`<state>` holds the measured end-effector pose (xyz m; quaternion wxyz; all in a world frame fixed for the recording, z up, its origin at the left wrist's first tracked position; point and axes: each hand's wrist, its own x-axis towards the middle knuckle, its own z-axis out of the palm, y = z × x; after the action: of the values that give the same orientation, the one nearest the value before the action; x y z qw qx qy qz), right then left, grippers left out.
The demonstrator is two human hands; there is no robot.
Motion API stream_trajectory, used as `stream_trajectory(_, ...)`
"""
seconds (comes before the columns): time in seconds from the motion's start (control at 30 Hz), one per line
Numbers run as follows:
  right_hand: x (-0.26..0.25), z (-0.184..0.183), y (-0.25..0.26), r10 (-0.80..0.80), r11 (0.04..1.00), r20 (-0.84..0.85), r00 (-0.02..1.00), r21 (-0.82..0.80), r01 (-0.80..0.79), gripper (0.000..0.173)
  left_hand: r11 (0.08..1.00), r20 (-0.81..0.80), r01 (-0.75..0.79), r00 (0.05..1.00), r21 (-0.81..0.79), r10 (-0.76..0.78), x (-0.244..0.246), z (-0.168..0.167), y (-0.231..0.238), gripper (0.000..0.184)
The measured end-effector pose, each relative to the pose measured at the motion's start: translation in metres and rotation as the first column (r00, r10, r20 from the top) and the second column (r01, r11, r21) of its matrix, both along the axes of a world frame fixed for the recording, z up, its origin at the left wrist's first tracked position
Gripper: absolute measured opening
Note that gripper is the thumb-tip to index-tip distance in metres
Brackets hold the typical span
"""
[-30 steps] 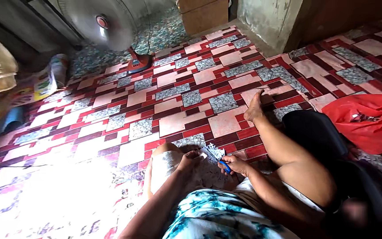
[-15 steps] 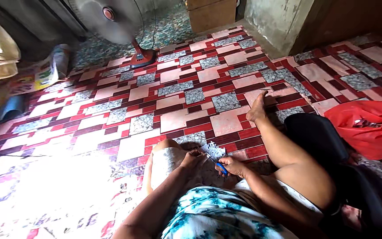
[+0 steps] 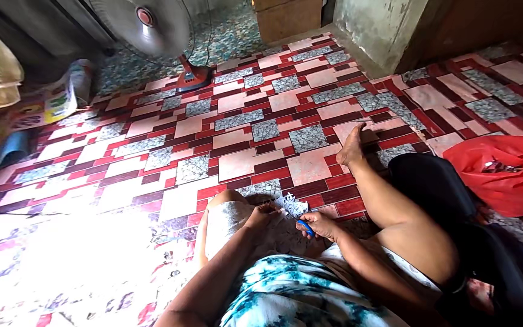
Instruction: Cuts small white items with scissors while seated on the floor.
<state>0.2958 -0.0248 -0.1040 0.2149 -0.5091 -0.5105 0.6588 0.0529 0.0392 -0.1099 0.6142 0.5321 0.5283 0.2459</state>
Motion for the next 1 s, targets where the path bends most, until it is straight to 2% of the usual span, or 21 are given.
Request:
stream_trajectory(0.1, 0.003, 0.004, -0.001, -0.018, 1.0, 0.034, 0.999, -0.011, 0.018, 0.032, 0.992, 0.007, 0.06, 0.998, -0.111, -0.06, -0.007, 0.006, -0.004, 0.018)
stream_trajectory(0.17, 0.003, 0.005, -0.001, -0.032, 0.999, 0.029, 0.999, -0.016, 0.032, 0.031, 0.983, -0.006, 0.1, 0.995, -0.153, -0.102, -0.007, 0.009, -0.006, 0.016)
stream_trajectory(0.33, 0.002, 0.004, -0.001, -0.083, 0.997, -0.006, 0.997, -0.008, 0.083, 0.027, 0.974, -0.06, 0.013, 0.998, -0.225, -0.028, 0.0, 0.017, -0.007, 0.013)
stream_trajectory(0.43, 0.006, 0.003, 0.0, -0.083, 0.996, 0.023, 0.996, -0.033, 0.084, 0.027, 0.973, -0.047, -0.014, 0.999, -0.231, 0.003, 0.0, 0.013, -0.006, 0.012)
stream_trajectory(0.6, 0.006, 0.005, 0.0, 0.01, 0.992, 0.051, 0.999, -0.123, -0.003, 0.035, 0.972, -0.048, -0.032, 0.999, -0.234, 0.021, 0.002, 0.011, -0.005, 0.013)
stream_trajectory(1.0, 0.0, 0.0, 0.0, 0.011, 0.998, 0.066, 0.998, -0.056, -0.007, 0.035, 0.969, -0.075, 0.044, 0.995, -0.244, -0.064, 0.004, 0.013, -0.005, 0.012)
